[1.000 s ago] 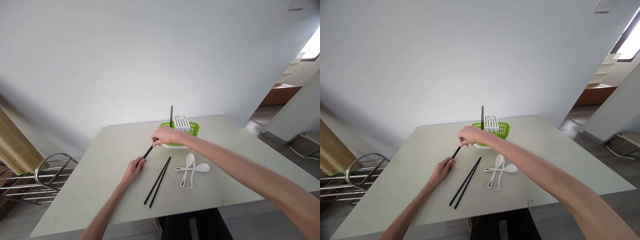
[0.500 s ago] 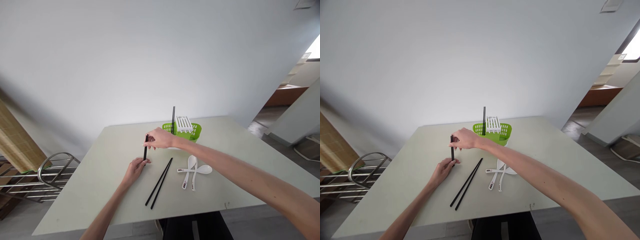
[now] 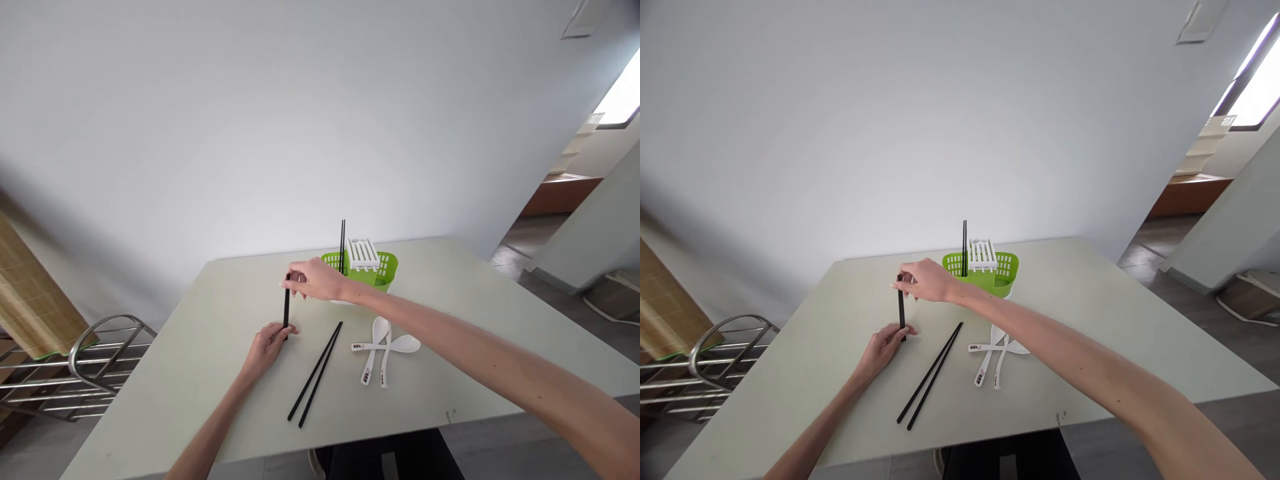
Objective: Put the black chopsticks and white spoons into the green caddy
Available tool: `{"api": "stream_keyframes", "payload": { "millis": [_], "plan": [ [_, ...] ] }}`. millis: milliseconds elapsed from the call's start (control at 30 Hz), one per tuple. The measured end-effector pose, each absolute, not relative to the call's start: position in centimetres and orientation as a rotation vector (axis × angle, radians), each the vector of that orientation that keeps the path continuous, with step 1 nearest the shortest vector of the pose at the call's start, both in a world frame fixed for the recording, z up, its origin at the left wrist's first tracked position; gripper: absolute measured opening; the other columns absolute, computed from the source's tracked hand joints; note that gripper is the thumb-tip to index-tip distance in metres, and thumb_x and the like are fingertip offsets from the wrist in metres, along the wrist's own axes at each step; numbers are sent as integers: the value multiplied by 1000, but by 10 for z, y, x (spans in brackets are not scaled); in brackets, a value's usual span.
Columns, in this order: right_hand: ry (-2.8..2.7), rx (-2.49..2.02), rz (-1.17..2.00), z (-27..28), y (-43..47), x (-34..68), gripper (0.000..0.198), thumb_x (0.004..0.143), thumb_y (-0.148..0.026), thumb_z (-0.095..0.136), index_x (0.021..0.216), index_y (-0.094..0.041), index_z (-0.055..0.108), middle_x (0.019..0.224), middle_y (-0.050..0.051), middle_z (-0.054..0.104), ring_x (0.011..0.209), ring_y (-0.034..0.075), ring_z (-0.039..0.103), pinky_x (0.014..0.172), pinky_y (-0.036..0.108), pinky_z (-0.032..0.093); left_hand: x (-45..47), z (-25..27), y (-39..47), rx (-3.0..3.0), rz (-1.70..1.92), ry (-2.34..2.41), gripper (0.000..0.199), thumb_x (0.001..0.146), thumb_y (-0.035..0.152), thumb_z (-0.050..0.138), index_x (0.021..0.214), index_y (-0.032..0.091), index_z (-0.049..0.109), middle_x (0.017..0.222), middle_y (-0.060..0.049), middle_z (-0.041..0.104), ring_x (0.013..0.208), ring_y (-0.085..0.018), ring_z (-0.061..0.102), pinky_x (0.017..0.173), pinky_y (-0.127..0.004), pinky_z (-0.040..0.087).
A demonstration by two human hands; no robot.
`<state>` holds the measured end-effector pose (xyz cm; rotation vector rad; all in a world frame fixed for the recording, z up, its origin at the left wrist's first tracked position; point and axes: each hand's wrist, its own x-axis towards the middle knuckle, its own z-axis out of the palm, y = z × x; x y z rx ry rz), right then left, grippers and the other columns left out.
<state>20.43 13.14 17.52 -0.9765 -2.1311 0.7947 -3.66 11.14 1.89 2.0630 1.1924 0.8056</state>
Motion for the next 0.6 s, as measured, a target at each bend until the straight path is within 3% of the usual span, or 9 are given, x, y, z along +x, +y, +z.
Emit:
{"api": "stream_keyframes", "payload": {
  "millis": [267,600],
  "plan": [
    [-2050,-947,820,181,126,203,31,102,-46,64,85,-20,61,73,-2,74,54,10,65,65,24,50,-38,16,115,2067,810,1186,42,103,55,49,107,28,81,119,-5,79,112,-25,70,105,-38,52],
    [-2204,-953,788,194,124,183,22,101,-30,63,82,-21,56,74,-1,74,57,11,70,61,22,52,-39,16,115,2032,842,1186,43,100,58,54,115,27,80,121,-7,79,116,-26,71,106,-40,53]
  ]
}}
